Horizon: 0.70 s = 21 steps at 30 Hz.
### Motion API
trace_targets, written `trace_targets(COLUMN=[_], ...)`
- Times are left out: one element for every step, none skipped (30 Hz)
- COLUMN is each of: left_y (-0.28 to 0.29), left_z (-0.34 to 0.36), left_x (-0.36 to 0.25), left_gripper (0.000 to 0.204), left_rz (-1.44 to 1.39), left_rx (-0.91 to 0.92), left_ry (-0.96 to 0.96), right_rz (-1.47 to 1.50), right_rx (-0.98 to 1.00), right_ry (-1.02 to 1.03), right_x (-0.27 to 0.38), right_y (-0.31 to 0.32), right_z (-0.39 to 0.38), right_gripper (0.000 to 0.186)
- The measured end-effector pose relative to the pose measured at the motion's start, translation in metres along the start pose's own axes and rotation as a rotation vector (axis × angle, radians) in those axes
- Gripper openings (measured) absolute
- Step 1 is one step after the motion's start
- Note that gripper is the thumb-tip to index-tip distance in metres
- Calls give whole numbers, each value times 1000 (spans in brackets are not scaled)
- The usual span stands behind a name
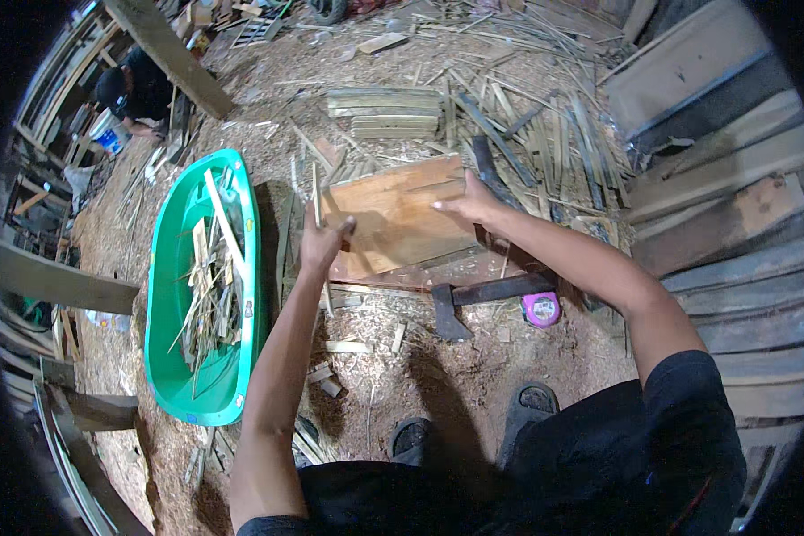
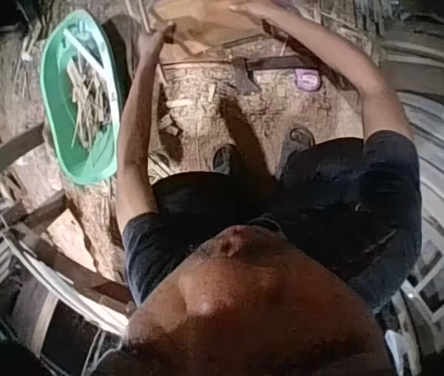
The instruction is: Cutting and assembling small wooden strips to create a miniature fence structure.
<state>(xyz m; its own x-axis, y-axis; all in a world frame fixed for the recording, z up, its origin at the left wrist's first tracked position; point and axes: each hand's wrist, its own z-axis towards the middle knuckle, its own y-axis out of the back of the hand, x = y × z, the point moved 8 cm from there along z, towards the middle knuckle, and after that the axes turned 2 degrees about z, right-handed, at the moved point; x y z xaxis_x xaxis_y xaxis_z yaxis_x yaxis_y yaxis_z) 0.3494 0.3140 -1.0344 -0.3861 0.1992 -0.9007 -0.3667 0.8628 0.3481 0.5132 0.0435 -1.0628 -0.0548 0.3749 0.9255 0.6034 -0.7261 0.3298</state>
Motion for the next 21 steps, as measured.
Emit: trace_targets(left_y=[-13,-3,7,16,17,12,8,8,15,20,24,26,27,27,12,-4,-8,-10,-14,-13,-11], left_z=[0,11,8,3,1,-2,-4,-3,2,9,21,37,49,61,53,64,74,85,97,106,114], left_x=[-5,17,21,25,22,8,-5,-17,-31,-45,-49,-45,-45,-45,-65,-66,-61,-56,-52,-48,-43], left_gripper=[60,45,38,32,32,34,35,35,36,37,31,31,28,26,23,29,32,35,35,40,45], left_rz=[27,63,41,21,21,13,7,6,71,138,239,244,189,132,193,226,233,241,240,267,293], left_rx=[-9,-34,-108,-180,-191,-179,-167,-162,-201,-239,-337,-342,-340,-333,-354,-336,-335,-339,-339,-354,-368], left_ry=[2,-24,-88,-152,-148,-182,-215,-217,-256,-295,-250,-251,-325,-401,-352,-418,-403,-389,-396,-371,-346], right_rz=[-31,-46,-61,-54,-48,-47,-131,-132,-58,17,41,46,-71,-190,-144,-153,-129,-104,-104,-99,-94], right_rx=[-71,-116,-122,-100,-101,-112,-196,-201,-200,-201,-279,-277,-306,-339,-375,-395,-405,-414,-419,-383,-347], right_ry=[-30,-44,-7,-1,113,222,283,281,268,255,359,363,368,370,353,352,353,358,362,320,276], right_x=[-15,-19,-11,-7,10,22,32,37,42,48,50,49,49,44,31,20,9,6,3,1,-1], right_y=[13,8,3,-3,1,10,21,27,29,30,36,35,35,34,44,54,55,57,59,55,49], right_z=[5,13,11,5,-6,-13,-15,-13,-3,7,16,28,39,50,57,63,70,76,81,85,89], right_gripper=[112,113,104,104,99,93,87,87,93,99,88,88,88,88,88,88,88,88,88,89,89])
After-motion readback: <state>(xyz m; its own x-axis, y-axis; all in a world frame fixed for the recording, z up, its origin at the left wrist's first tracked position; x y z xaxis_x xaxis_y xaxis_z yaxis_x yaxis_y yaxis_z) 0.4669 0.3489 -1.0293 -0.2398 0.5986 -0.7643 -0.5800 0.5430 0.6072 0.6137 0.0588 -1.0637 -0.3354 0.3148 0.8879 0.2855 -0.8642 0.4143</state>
